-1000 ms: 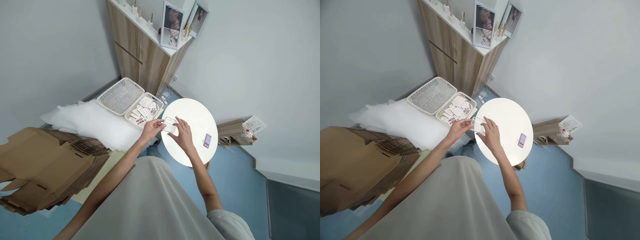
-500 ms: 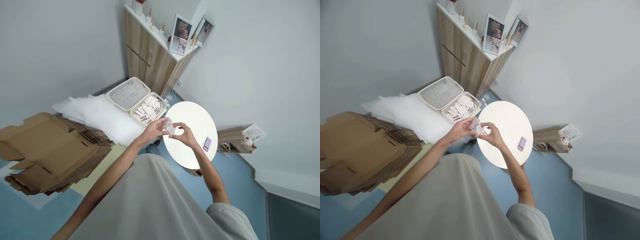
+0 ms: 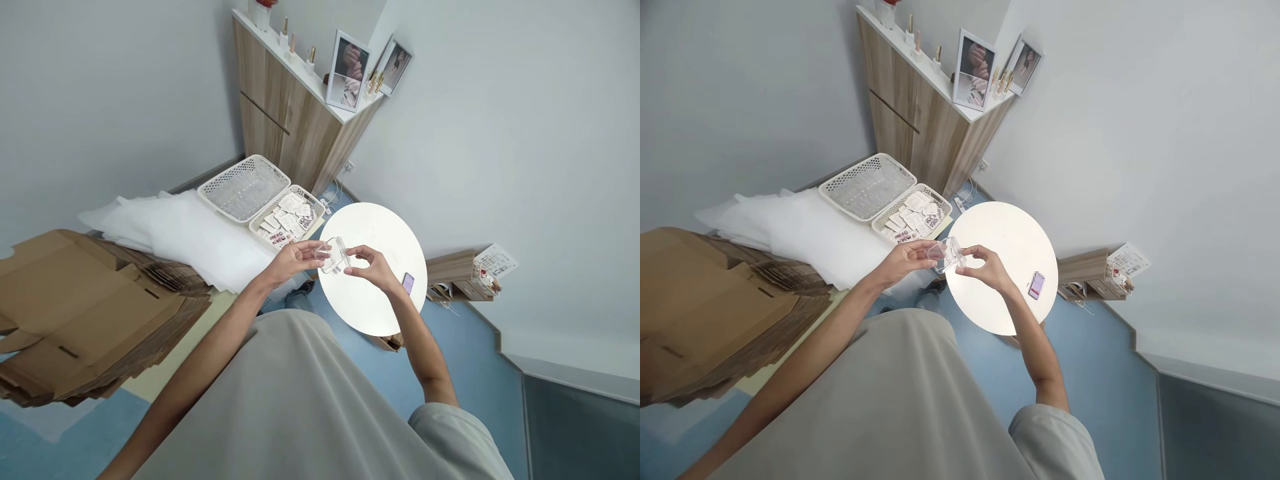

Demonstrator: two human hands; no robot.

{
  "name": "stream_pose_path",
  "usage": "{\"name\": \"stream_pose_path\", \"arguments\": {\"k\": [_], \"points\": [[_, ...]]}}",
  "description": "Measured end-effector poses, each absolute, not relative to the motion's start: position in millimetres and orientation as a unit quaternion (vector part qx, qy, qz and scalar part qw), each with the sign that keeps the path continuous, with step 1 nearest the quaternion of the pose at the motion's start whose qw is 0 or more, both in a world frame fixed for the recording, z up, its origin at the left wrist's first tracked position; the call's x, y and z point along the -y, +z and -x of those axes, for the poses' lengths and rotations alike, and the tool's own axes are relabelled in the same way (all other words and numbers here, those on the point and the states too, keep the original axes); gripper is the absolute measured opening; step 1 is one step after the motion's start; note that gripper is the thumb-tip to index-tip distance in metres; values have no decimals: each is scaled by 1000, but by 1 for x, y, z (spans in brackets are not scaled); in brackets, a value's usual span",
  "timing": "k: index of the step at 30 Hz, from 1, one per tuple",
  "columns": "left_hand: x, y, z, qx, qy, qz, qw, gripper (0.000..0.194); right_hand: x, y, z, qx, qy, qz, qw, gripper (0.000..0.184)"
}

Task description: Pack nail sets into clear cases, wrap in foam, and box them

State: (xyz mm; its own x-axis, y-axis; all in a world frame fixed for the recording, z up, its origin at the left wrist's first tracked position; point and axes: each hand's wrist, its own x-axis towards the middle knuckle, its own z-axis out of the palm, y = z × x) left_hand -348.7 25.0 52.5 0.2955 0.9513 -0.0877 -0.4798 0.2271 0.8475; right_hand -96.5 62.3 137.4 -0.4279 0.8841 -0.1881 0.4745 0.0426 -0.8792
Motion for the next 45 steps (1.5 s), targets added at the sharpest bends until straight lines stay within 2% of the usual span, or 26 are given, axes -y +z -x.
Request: {"name": "stream_pose_path", "arguments": {"k": [9, 16, 20, 27, 38, 45], "points": [[-22, 52, 344, -294, 511, -325, 740, 66, -66, 145, 93, 655, 510, 504, 241, 46], [-20, 50, 328, -293, 501, -296, 759, 62, -86, 119, 105, 633, 467, 527, 322, 66], [-21, 50, 321, -288, 495, -290, 767, 64, -96, 111, 109, 631, 472, 523, 324, 69], [-29, 45, 317, -290, 479, -301, 772, 81, -102, 98, 104, 638, 490, 514, 297, 72], [-48, 23, 302, -328, 426, -246, 806, 67, -103, 54, 84, 631, 500, 535, 258, 74], [-70, 1, 295, -379, 427, -190, 799, 46, -122, 12, 79, 590, 546, 542, 246, 73]]}}
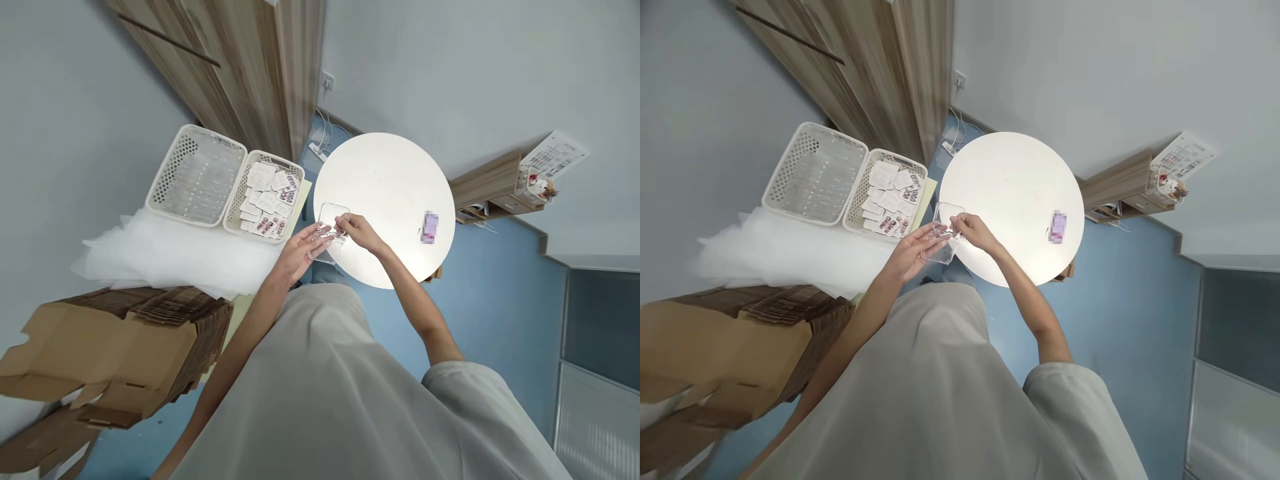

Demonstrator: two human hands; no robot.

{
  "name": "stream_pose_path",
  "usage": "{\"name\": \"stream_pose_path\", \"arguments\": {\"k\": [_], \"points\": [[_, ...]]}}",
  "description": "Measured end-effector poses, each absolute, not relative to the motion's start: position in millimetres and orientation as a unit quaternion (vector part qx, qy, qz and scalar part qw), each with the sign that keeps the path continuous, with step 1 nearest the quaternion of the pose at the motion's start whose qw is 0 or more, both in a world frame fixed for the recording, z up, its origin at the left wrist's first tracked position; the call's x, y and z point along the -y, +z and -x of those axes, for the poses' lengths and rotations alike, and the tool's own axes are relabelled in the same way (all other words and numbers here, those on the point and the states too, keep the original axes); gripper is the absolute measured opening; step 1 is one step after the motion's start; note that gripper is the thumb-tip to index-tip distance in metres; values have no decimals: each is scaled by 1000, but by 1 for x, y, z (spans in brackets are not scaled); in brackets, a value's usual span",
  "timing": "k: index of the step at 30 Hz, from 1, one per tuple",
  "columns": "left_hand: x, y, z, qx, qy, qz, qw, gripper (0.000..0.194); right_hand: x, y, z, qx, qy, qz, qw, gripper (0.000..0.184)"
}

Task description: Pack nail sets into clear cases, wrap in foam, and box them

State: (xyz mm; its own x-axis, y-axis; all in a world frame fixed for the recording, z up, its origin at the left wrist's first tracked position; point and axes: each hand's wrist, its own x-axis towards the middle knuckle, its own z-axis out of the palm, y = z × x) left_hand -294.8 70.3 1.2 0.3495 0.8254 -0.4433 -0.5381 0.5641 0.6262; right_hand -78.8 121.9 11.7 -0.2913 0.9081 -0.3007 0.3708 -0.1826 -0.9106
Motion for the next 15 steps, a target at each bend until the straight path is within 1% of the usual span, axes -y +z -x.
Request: {"name": "stream_pose_path", "arguments": {"k": [5, 7, 8, 9, 10, 11, 12, 15], "points": [[-91, -19, 301, -442, 439, -165, 765, 47, -144, -36, 61, 516, 562, 591, 262, 70], [-98, -27, 304, -459, 444, -160, 753, 47, -151, -63, 48, 520, 532, 626, 233, 61], [-102, -31, 306, -465, 446, -156, 749, 46, -152, -78, 41, 533, 503, 651, 197, 51], [-105, -34, 307, -470, 449, -151, 745, 46, -153, -92, 34, 545, 474, 677, 143, 41], [-107, -37, 308, -475, 451, -146, 741, 45, -152, -106, 29, 551, 452, 696, 86, 34], [-110, -39, 308, -482, 452, -140, 738, 45, -149, -119, 25, 559, 437, 704, 37, 35], [-112, -42, 309, -488, 452, -135, 734, 44, -146, -131, 23, 565, 422, 709, -3, 39], [-116, -46, 308, -499, 454, -117, 728, 42, -133, -157, 25, 590, 373, 712, -73, 53]]}}
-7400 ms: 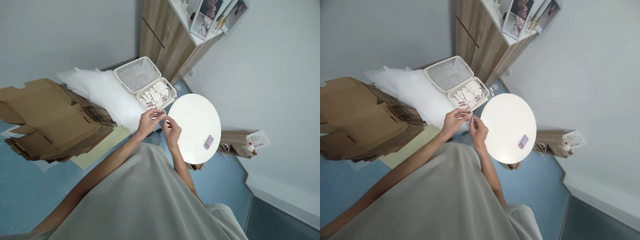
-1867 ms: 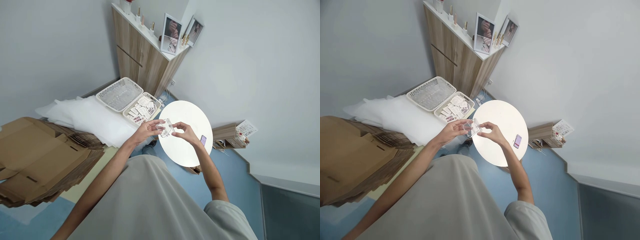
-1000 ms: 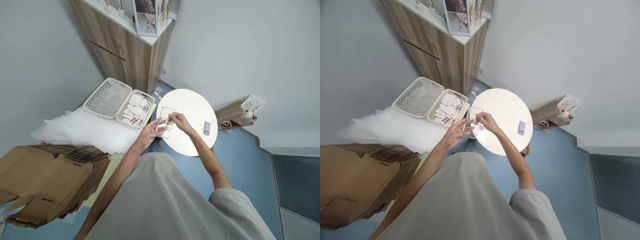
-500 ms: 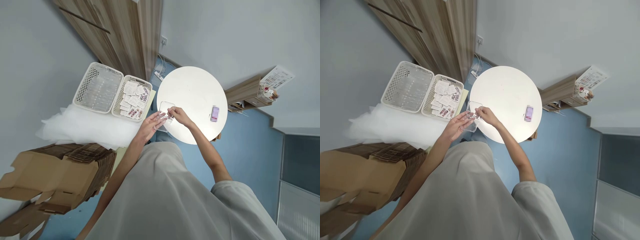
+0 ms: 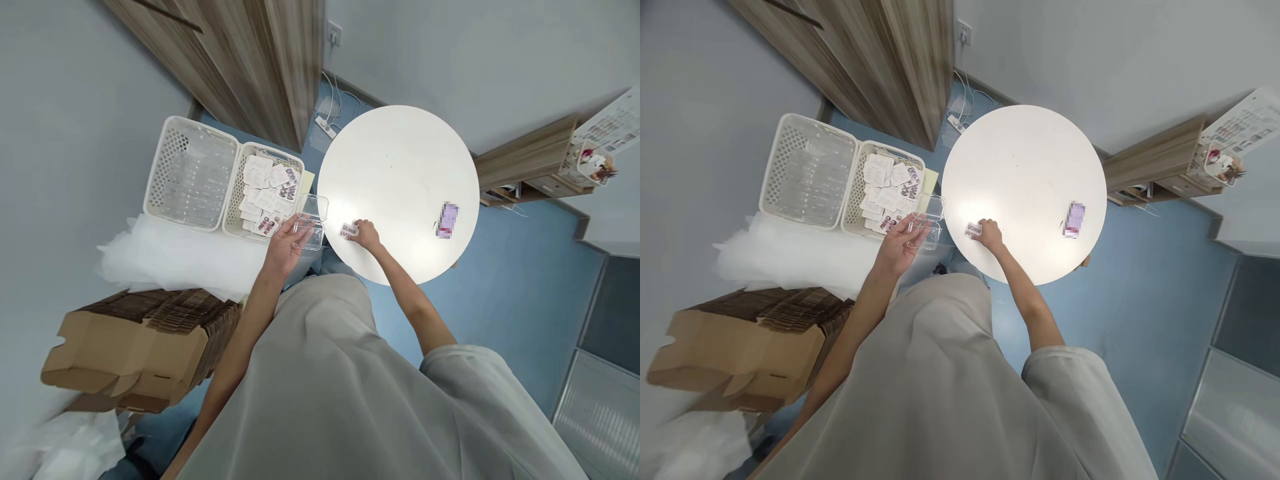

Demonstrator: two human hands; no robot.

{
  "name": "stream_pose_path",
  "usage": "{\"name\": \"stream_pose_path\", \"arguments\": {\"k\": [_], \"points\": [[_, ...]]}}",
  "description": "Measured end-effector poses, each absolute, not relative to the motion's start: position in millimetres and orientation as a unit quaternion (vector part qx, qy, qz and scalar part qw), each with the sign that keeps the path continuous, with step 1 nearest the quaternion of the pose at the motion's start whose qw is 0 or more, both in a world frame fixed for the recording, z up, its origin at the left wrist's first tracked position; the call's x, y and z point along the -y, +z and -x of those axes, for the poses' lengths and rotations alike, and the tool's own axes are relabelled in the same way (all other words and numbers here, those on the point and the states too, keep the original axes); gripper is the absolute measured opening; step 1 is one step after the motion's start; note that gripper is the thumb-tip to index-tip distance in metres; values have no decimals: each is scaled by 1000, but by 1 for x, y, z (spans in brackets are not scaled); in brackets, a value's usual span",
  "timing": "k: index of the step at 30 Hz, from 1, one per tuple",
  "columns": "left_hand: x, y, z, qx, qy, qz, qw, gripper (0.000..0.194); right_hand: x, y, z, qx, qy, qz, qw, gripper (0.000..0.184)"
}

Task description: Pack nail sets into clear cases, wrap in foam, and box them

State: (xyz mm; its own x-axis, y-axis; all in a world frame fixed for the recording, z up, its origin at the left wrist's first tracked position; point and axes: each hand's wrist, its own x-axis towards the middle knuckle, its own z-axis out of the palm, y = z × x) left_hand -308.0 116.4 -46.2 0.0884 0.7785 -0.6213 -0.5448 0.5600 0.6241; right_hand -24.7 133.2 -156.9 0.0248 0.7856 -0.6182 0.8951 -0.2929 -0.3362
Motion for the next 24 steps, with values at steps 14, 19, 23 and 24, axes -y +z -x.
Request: {"name": "stream_pose_path", "arguments": {"k": [14, 19, 23, 24], "points": [[-126, -46, 307, -488, 465, -71, 735, 24, -137, -127, 42, -569, -374, -731, 45, 15], [-122, -35, 307, -476, 471, -82, 738, 22, -149, -107, 34, -570, -345, -744, -51, 19], [-114, -29, 308, -459, 480, -77, 744, 25, -167, -60, 37, -568, -327, -717, -238, 27], [-112, -28, 308, -454, 483, -76, 745, 25, -170, -46, 41, -566, -330, -702, -281, 32]]}}
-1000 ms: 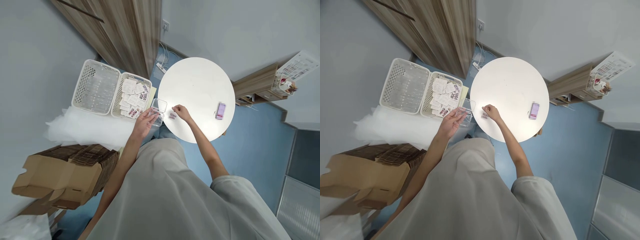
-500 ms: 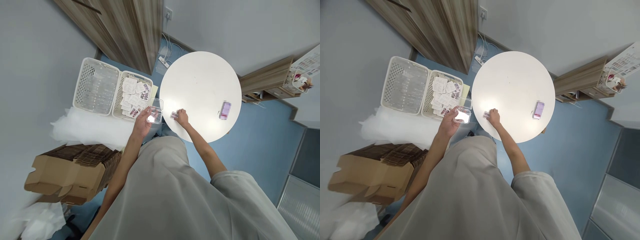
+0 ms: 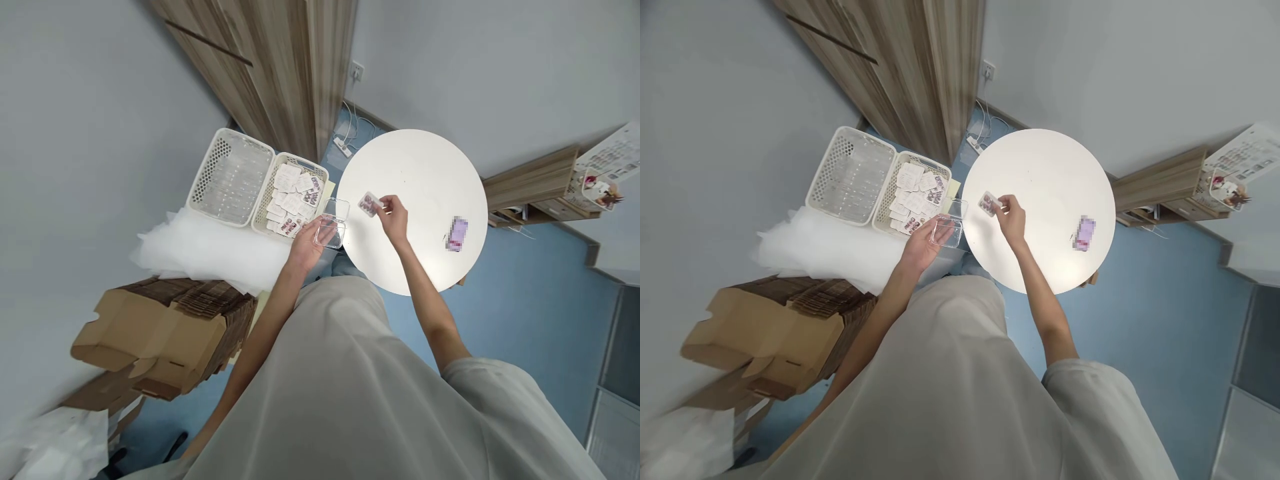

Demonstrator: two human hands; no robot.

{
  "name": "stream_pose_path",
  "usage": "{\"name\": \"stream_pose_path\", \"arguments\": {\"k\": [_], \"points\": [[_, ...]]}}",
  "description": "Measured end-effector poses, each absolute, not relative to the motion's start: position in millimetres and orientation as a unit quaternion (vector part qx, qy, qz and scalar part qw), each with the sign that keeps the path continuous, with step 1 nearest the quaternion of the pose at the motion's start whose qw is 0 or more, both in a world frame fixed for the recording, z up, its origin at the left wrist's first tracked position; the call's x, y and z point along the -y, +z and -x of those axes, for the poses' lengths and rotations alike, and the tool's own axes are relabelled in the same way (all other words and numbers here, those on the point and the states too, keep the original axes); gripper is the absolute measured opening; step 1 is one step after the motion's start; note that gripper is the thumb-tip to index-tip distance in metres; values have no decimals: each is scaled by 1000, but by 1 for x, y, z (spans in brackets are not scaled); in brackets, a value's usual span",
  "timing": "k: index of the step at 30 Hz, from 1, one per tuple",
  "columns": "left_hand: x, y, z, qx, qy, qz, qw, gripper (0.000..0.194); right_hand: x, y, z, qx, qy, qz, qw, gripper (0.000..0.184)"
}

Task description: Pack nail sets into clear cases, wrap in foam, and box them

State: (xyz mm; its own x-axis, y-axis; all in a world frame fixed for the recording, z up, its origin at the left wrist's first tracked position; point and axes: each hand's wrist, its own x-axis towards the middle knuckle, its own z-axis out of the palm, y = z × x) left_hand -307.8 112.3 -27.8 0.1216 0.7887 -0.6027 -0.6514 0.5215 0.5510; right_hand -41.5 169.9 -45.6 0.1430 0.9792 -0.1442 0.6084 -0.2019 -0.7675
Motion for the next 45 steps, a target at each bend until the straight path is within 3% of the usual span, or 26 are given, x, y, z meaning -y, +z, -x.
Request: {"name": "stream_pose_path", "arguments": {"k": [4, 10, 19, 29, 38, 42, 45], "points": [[-104, -23, 309, -437, 498, -71, 746, 20, -167, 12, 71, 584, 381, 616, 365, 44], [-93, -15, 313, -407, 527, -69, 743, 20, -132, 52, 122, 646, 411, 562, 314, 39], [-76, -8, 329, -391, 538, -94, 741, 24, -96, 40, 147, 690, 402, 548, 248, 25], [-70, -9, 336, -344, 553, -98, 752, 22, -81, 37, 157, 758, 278, 550, 213, 25], [-73, -10, 332, -361, 547, -114, 747, 24, -86, 25, 159, 776, 255, 550, 177, 23], [-77, -14, 331, -359, 549, -120, 745, 26, -95, 26, 155, 772, 265, 543, 199, 29], [-82, -13, 329, -367, 543, -124, 745, 27, -115, 21, 145, 727, 261, 576, 268, 42]]}}
